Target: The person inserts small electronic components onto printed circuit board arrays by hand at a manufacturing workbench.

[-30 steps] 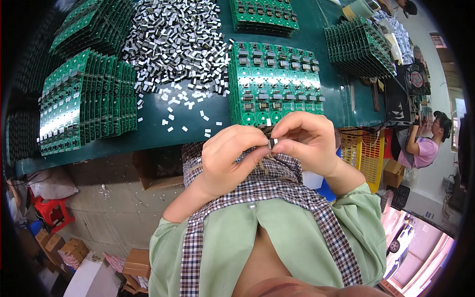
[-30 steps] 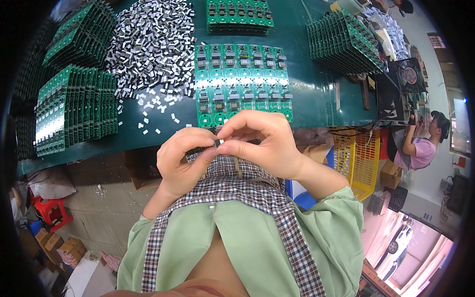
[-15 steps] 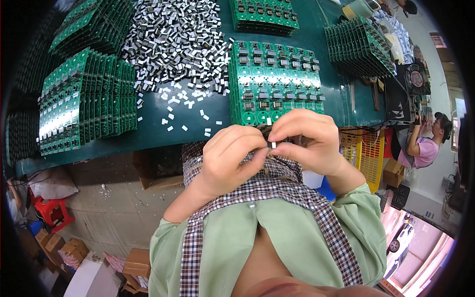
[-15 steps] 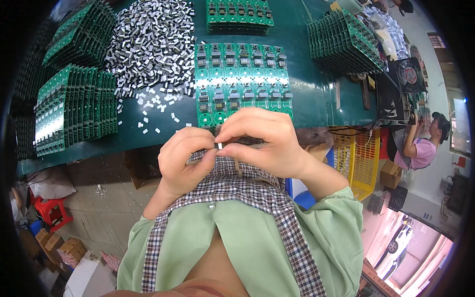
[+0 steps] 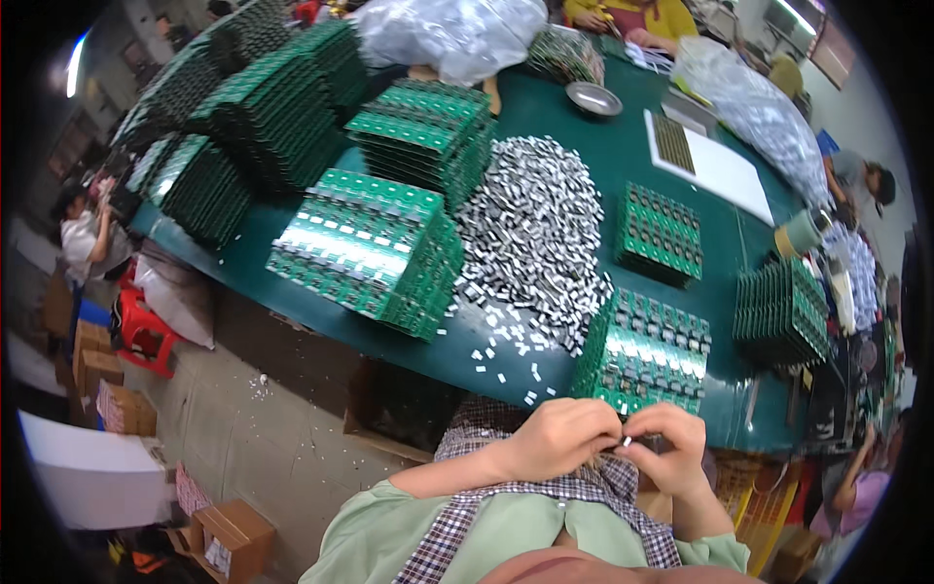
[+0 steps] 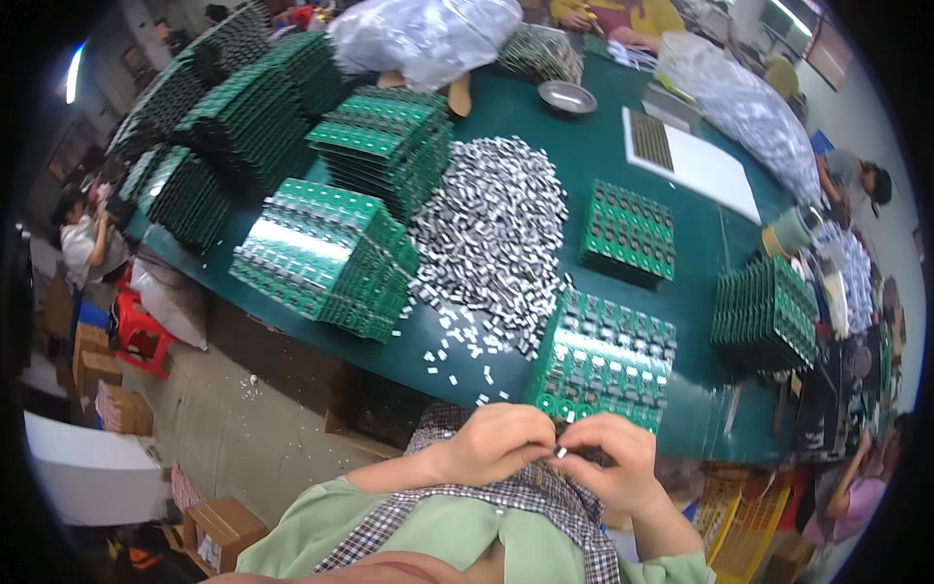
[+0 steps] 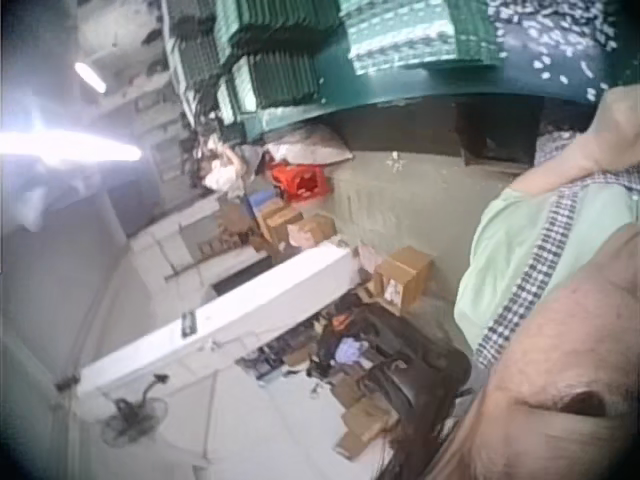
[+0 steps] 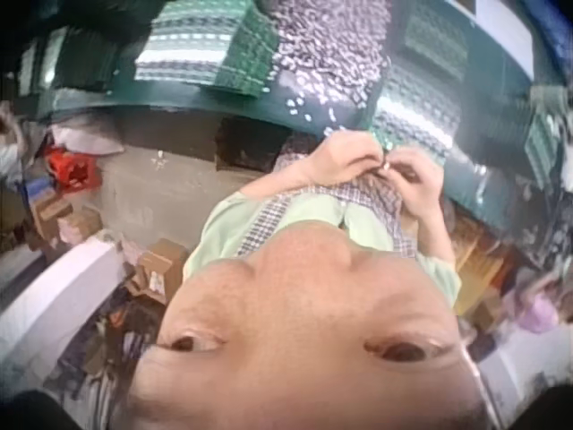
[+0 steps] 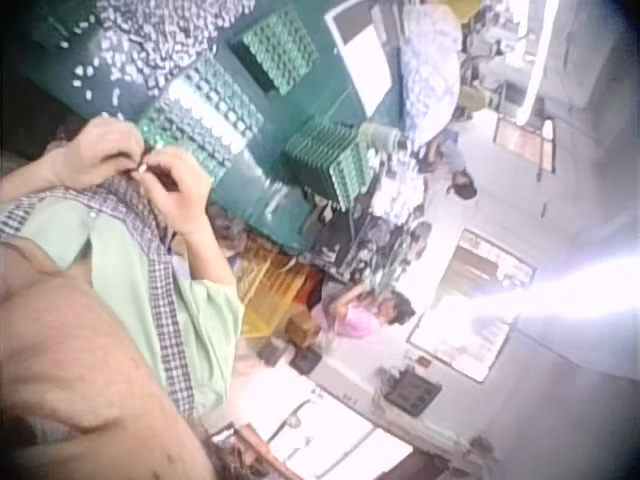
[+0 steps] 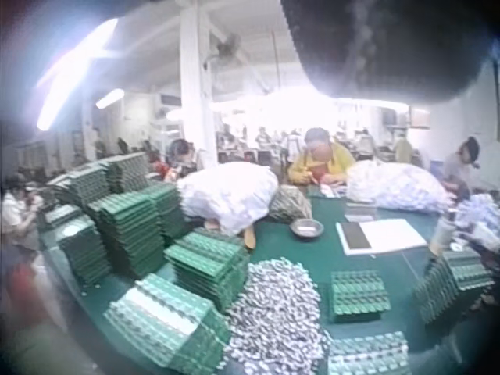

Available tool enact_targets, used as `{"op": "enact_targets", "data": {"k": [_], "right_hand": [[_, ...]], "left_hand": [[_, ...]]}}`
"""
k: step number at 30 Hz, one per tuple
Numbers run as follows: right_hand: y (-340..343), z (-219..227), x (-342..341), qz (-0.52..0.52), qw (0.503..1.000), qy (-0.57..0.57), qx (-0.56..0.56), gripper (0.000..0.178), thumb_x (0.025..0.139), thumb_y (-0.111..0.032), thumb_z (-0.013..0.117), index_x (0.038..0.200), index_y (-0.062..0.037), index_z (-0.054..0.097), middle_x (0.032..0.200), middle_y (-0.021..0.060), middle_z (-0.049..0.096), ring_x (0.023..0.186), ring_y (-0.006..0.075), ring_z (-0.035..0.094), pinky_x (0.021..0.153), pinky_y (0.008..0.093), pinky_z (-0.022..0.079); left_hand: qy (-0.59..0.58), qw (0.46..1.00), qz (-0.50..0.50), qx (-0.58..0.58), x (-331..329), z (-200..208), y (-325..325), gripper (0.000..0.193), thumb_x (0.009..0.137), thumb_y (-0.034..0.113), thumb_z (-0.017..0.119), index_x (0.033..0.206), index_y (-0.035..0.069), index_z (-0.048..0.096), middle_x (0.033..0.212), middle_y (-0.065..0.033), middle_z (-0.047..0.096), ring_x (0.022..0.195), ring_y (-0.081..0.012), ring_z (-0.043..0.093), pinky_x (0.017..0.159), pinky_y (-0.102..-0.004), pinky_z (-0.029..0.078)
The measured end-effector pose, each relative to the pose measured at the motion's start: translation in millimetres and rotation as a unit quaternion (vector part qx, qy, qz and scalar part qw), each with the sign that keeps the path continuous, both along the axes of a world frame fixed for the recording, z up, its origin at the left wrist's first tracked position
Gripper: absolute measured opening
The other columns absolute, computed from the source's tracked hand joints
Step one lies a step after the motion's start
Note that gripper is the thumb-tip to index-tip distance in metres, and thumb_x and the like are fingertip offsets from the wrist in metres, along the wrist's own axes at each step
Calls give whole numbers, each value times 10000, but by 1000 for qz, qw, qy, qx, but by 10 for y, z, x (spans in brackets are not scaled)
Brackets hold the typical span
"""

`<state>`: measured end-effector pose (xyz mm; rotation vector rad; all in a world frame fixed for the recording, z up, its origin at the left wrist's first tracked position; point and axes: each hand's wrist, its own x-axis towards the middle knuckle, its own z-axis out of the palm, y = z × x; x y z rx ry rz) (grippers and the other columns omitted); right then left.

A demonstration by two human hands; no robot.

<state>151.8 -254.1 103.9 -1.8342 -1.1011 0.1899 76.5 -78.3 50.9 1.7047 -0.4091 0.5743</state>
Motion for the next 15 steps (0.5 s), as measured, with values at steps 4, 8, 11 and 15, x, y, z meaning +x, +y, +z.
{"op": "enact_targets", "data": {"k": [4,8,11,15], "right_hand": [[-3,-2,-26,22,999,-43,9,271,607,-54,823,814,-26,650,788,85,668,719,203,652,624,286,520],[-15,-26,-18,24,998,-64,14,282,609,-54,819,825,-17,640,794,95,665,721,204,650,629,285,518],[11,-10,23,34,998,-56,16,268,616,-42,808,821,-15,639,787,101,662,710,200,648,619,281,515],[26,-54,30,1,997,-68,34,254,619,-37,799,815,-19,640,779,102,663,694,202,645,608,281,513]], "left_hand": [[-9,1000,-16,10,-58,69,3,187,719,-20,684,867,22,578,809,-106,606,723,-298,613,609,-363,483],[-14,1000,-25,12,-26,54,14,180,725,-18,678,866,26,575,820,-96,607,743,-290,613,625,-358,483],[-18,999,-29,24,2,56,8,171,728,-13,678,859,26,575,815,-96,607,735,-289,613,620,-352,481],[4,1000,-15,-2,30,77,10,160,738,-14,672,860,22,576,800,-95,605,711,-285,610,609,-351,476]]}}
